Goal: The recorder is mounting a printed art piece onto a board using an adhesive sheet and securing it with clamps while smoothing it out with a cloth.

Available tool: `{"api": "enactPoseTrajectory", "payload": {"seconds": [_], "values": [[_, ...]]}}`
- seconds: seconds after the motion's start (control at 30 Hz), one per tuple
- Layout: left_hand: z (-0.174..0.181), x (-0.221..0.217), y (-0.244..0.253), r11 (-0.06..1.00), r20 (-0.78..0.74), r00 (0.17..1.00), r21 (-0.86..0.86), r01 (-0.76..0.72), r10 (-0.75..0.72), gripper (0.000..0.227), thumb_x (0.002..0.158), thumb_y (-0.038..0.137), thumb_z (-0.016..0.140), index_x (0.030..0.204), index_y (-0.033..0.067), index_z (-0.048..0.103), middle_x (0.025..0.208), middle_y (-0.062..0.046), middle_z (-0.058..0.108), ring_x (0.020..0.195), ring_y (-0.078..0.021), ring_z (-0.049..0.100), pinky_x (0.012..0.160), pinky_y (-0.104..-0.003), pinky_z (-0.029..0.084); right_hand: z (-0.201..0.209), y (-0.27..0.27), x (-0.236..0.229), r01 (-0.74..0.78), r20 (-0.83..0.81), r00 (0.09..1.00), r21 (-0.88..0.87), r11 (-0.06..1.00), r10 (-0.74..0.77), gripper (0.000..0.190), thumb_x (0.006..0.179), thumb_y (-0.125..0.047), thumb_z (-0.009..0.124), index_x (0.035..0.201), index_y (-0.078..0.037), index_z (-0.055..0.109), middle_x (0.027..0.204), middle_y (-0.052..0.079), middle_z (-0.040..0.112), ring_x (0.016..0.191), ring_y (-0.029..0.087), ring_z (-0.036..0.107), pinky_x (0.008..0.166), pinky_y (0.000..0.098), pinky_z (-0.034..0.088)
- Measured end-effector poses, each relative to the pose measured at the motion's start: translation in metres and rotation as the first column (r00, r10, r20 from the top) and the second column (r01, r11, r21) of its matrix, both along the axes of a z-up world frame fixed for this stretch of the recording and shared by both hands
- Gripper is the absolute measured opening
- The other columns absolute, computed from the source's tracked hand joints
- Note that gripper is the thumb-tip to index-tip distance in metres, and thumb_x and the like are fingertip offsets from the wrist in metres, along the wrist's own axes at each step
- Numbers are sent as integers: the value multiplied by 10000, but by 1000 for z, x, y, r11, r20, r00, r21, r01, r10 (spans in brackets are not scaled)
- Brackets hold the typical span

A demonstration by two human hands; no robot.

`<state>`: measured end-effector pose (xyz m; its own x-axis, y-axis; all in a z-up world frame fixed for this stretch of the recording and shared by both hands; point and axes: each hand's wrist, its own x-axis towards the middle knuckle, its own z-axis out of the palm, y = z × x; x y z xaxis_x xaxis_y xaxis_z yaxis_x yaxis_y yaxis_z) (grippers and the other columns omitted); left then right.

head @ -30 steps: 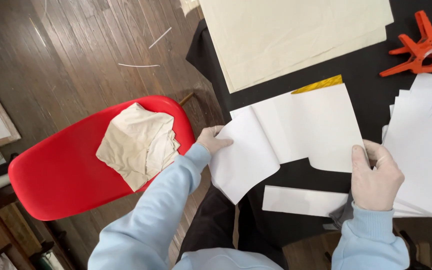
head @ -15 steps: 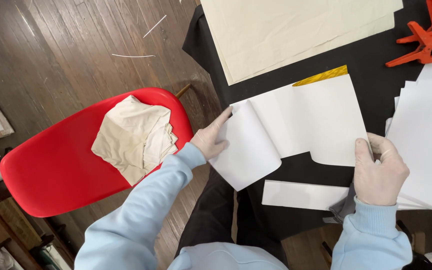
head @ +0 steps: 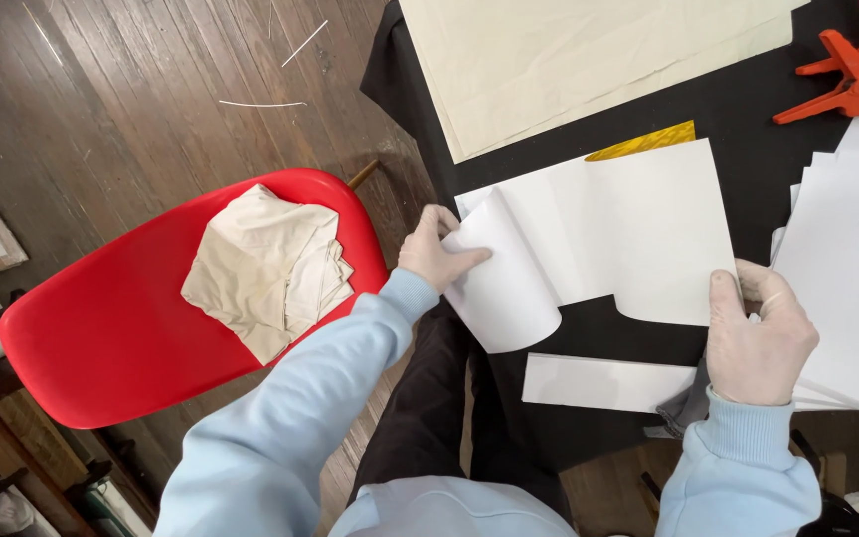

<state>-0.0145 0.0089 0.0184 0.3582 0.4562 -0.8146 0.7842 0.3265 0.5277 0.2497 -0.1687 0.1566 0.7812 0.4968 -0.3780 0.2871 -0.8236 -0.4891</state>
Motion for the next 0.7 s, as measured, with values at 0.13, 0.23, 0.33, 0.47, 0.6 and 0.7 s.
{"api": "enactPoseTrajectory", "payload": {"seconds": [0.13, 0.23, 0.33, 0.47, 0.6, 0.7], "values": [[-8, 8, 9, 996, -149, 988, -67, -51, 40, 669, 653, 349, 920, 1167, 70, 597, 1081, -128, 716, 965, -254, 740, 863, -370, 606, 1, 0, 1, -6, 10, 1000, 25, 1000, 6, 202, 1072, -106, 699, 1214, 35, 729, 1063, 116, 744, 916, 152, 666, 860, 306, 541], [-2, 11, 19, 970, -222, 975, -241, -35, -20, 671, 692, 318, 883, 1277, 102, 637, 1122, -133, 738, 953, -263, 765, 871, -367, 618, 3, 0, 2, 8, 4, 1000, 18, 1000, -8, 199, 1071, -105, 700, 1211, 34, 732, 1057, 117, 744, 917, 152, 664, 864, 305, 539], [0, 13, 22, 954, -270, 961, -299, -25, -60, 656, 733, 285, 838, 1341, 121, 655, 1133, -122, 765, 931, -244, 783, 869, -350, 631, 6, 4, 1, 27, -9, 1000, 20, 999, -27, 201, 1066, -105, 698, 1209, 31, 732, 1052, 113, 743, 916, 151, 662, 866, 304, 539], [-2, 8, 23, 963, -266, 963, -266, -40, -33, 603, 747, 234, 837, 1306, 82, 672, 1108, -129, 758, 921, -231, 778, 845, -342, 649, 10, 5, 1, 35, -18, 999, 9, 999, -35, 203, 1061, -106, 694, 1208, 29, 734, 1047, 112, 744, 904, 154, 660, 859, 310, 537], [-9, -1, 22, 955, -260, 964, -297, -22, -58, 480, 735, 222, 829, 1184, 77, 742, 1041, -129, 781, 896, -234, 779, 832, -340, 636, 10, 3, 1, 19, -24, 1000, 22, 1000, -19, 206, 1066, -109, 697, 1212, 33, 731, 1051, 115, 743, 916, 156, 664, 870, 311, 537], [-24, -14, 19, 955, -178, 984, -289, -66, 14, 355, 738, 203, 812, 1052, 45, 762, 980, -148, 795, 869, -253, 782, 816, -360, 646, 7, 2, 2, 19, -23, 1000, 13, 1000, -19, 206, 1062, -107, 691, 1210, 31, 730, 1059, 114, 743, 925, 156, 668, 873, 311, 541]]}}
